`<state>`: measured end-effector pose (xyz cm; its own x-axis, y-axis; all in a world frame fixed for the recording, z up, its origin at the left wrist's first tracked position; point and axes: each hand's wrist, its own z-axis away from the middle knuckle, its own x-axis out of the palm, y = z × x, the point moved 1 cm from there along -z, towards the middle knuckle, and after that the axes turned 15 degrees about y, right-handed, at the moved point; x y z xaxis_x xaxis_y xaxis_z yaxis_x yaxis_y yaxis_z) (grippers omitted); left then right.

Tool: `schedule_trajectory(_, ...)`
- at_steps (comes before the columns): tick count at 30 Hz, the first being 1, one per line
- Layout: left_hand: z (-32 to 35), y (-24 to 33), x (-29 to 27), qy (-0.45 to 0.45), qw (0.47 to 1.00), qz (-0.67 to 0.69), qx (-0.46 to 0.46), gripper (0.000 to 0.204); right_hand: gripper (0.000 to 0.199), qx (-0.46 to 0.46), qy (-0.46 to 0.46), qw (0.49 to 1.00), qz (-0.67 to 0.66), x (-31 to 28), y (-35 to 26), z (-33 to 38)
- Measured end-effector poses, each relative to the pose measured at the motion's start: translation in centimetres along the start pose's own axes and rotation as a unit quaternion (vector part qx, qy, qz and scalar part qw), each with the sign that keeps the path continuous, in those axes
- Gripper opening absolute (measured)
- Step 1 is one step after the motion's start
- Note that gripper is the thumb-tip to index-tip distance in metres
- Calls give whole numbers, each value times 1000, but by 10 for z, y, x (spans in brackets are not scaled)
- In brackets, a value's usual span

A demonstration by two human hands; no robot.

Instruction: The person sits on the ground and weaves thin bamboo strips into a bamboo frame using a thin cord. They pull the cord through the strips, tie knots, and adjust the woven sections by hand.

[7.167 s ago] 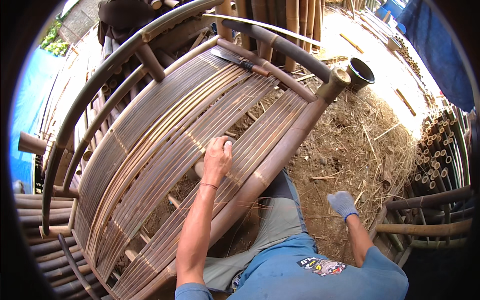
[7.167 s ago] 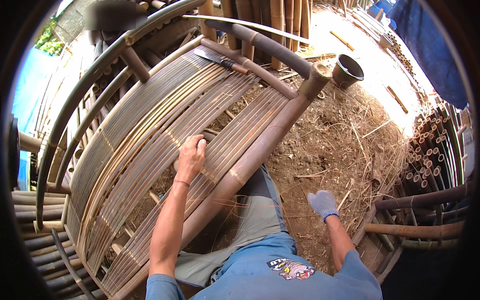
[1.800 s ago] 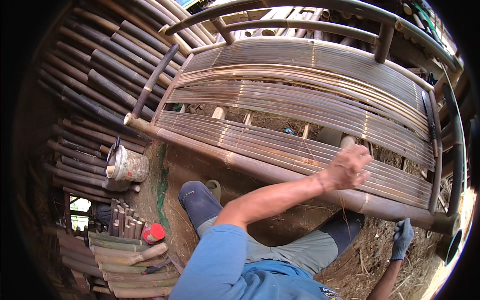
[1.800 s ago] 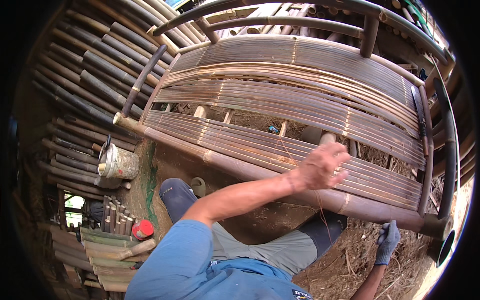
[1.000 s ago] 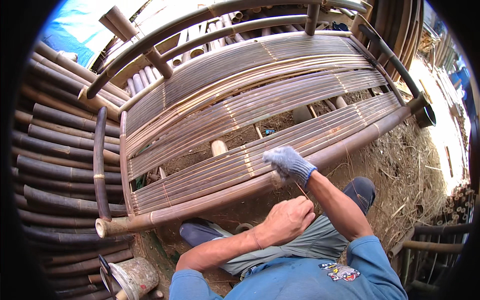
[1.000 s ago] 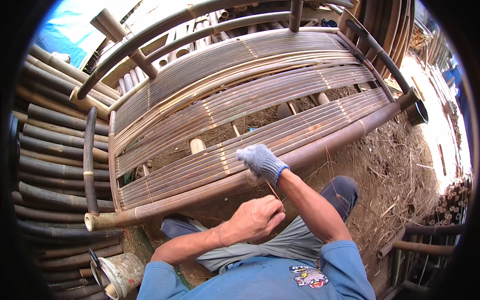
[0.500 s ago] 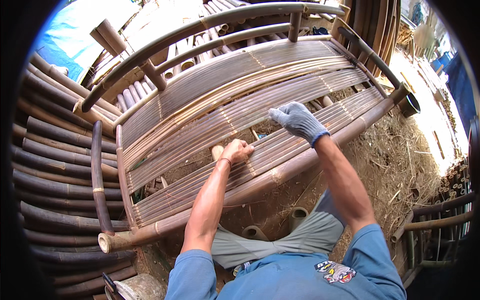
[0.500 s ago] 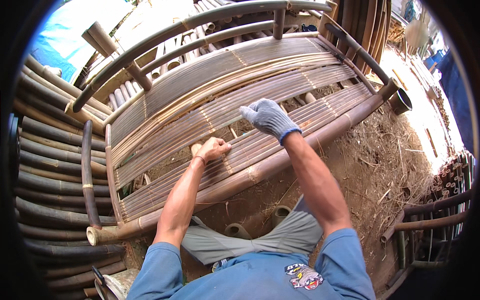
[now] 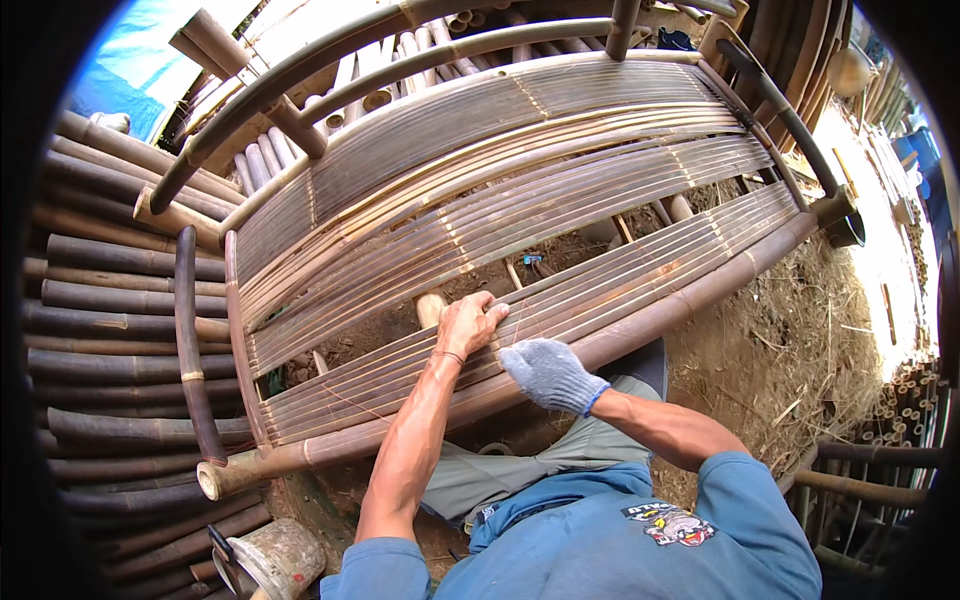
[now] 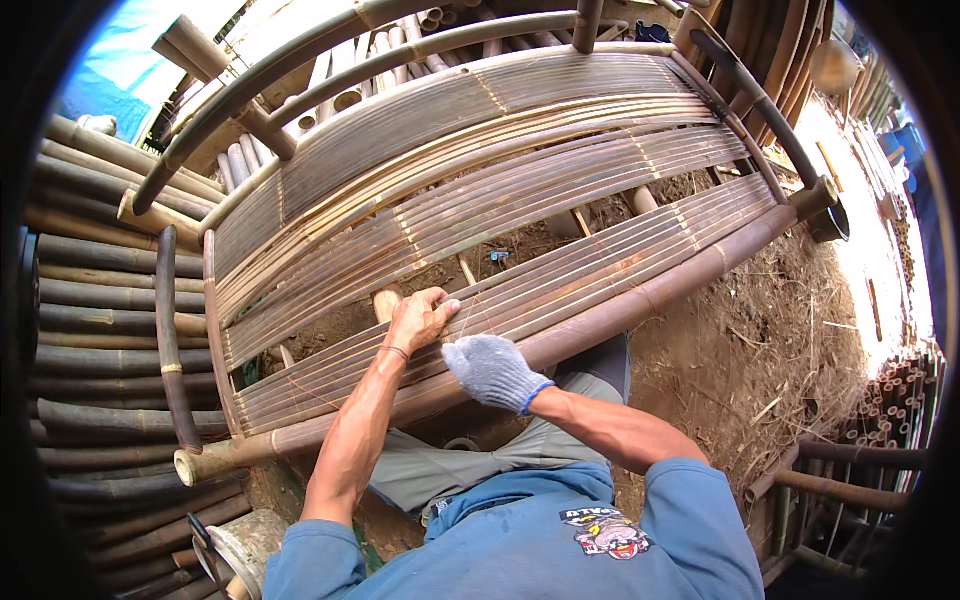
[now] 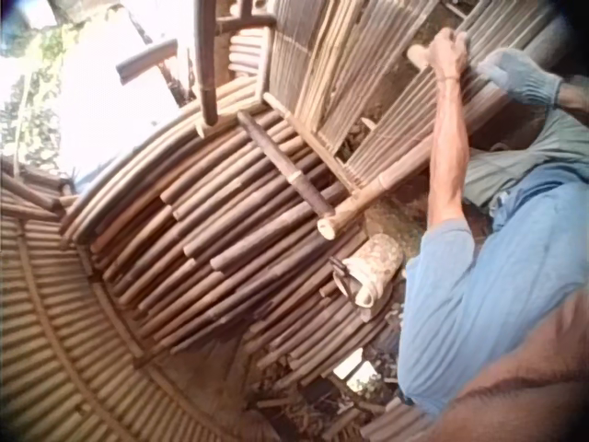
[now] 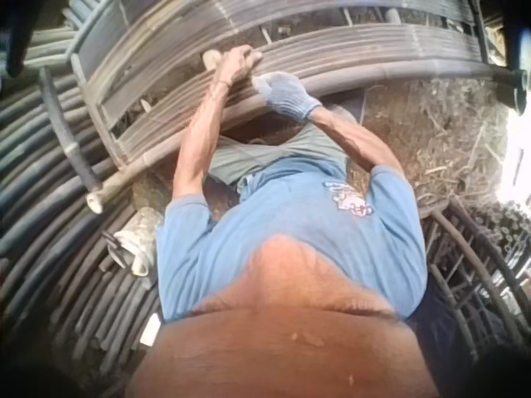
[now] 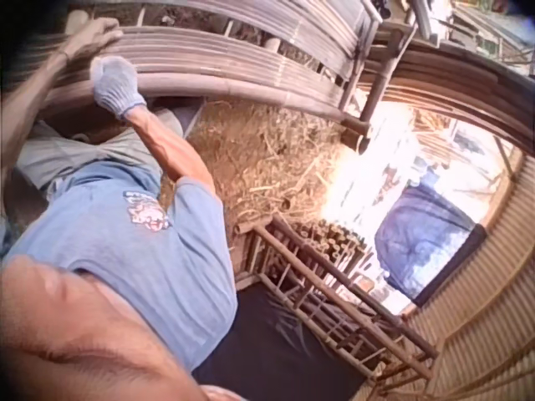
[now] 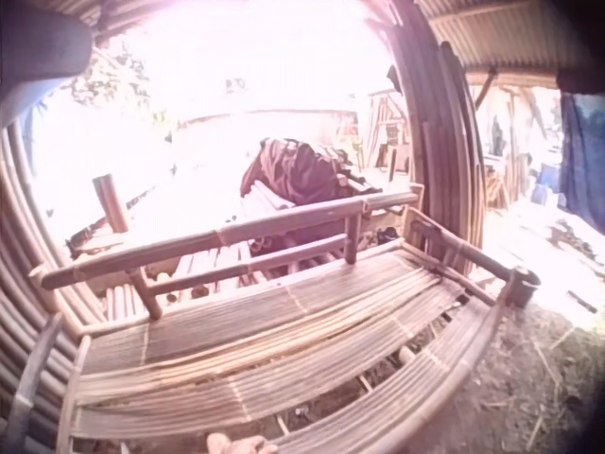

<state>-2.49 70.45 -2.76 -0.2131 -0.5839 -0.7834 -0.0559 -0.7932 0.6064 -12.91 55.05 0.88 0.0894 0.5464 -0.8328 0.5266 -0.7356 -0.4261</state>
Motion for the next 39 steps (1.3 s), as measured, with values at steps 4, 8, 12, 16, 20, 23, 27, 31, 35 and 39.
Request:
schedule_trajectory(4,0,0,2,-1,1000,12,-9,41,10,16,56,998,-37,-3,9,14)
schedule_trajectory(8,-3,-6,1,-14,1000,28,-2,40,13,73,-57,994,62,-29,67,67)
schedule_trajectory(12,1,7,-2,28,998,18,52,48,15,97,-12,994,44,-31,60,74)
schedule_trajectory(16,34,58,18,61,937,-37,343,71,16,184,21,977,107,-63,26,56)
schedule_trajectory(20,52,102,32,93,924,41,367,38,17,162,240,953,-86,-150,10,47)
schedule_trajectory(23,30,93,6,321,888,122,306,14,23,303,285,852,-318,-226,29,49)
schedule_trajectory(27,-4,25,-34,264,957,40,112,22,37,412,288,830,-241,-251,110,18)
schedule_trajectory(31,-31,-25,-10,31,994,-104,11,20,27,224,162,914,298,-156,171,-31)
schedule_trajectory(35,-69,-34,43,-83,827,-351,431,15,21,176,-52,928,323,-19,163,-69)
schedule_trajectory(39,-94,-34,62,-116,989,77,52,14,33,170,-277,946,-1,60,153,-105)
